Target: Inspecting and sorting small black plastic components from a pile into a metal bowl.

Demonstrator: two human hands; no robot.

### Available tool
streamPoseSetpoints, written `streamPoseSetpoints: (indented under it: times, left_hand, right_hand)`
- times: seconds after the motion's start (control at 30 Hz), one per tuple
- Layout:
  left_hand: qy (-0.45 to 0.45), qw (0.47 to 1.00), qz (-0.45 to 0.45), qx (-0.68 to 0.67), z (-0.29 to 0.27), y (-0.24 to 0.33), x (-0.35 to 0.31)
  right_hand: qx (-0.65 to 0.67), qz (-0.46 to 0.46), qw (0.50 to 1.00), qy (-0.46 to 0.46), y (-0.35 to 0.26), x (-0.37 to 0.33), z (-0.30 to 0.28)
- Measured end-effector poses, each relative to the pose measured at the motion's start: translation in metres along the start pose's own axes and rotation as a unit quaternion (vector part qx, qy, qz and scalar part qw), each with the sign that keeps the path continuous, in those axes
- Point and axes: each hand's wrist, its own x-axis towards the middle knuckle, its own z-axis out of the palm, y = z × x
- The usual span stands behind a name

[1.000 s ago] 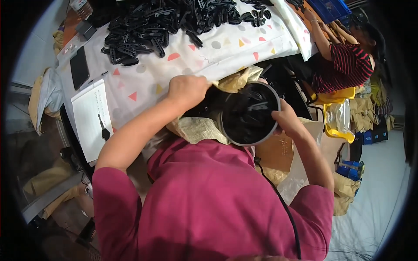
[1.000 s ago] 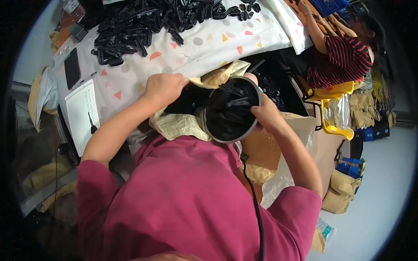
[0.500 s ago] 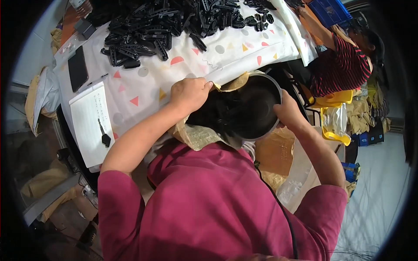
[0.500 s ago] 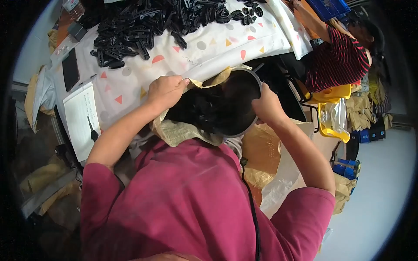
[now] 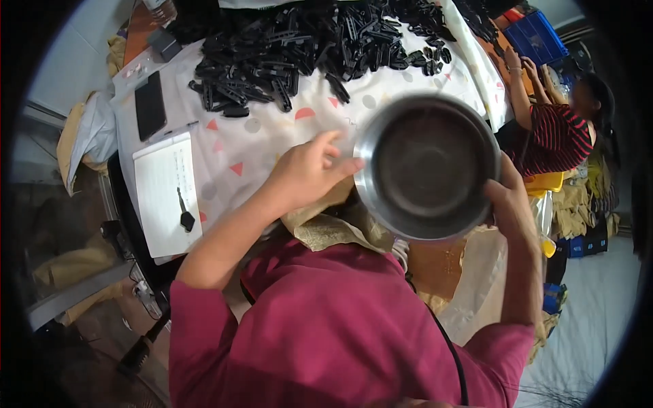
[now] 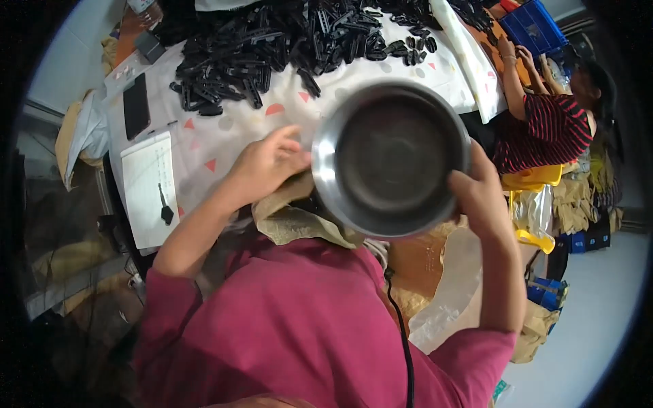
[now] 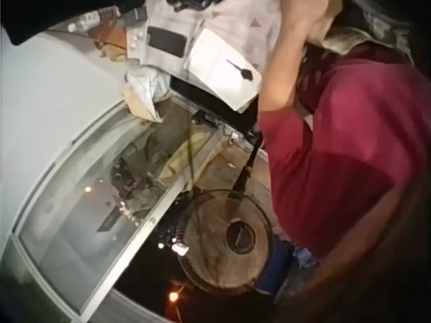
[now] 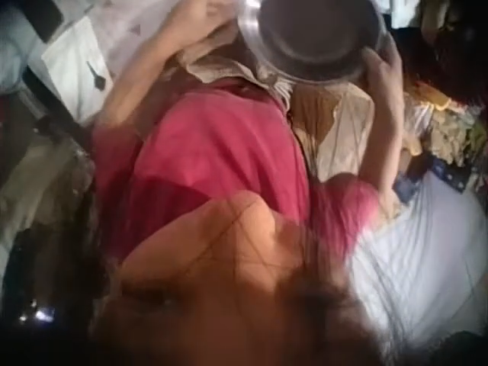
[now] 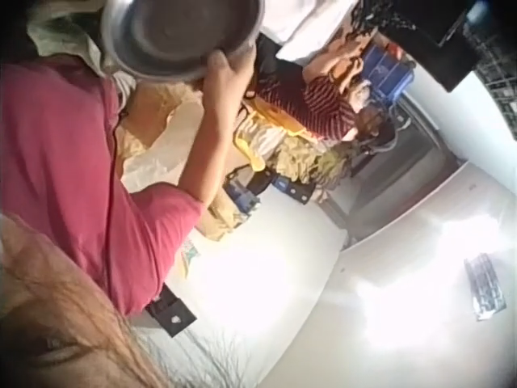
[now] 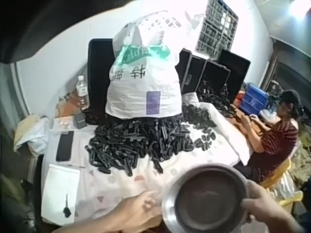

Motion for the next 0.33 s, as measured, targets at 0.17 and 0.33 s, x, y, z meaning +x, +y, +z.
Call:
streamPoseSetpoints:
  times: [0.17, 0.33]
  left_hand:
    - [0.236, 0.957, -0.050, -0.159, -0.083, -0.013, -0.036]
    - [0.323, 0.939, -0.089, -0.080, -0.176, -0.077, -0.100]
  right_hand:
    - [0.093, -0.045, 0.954, -0.282, -0.011, 0.042, 0.082]
    - [0.056, -0.108, 0.979, -0.163, 0.053, 0.154, 0.065]
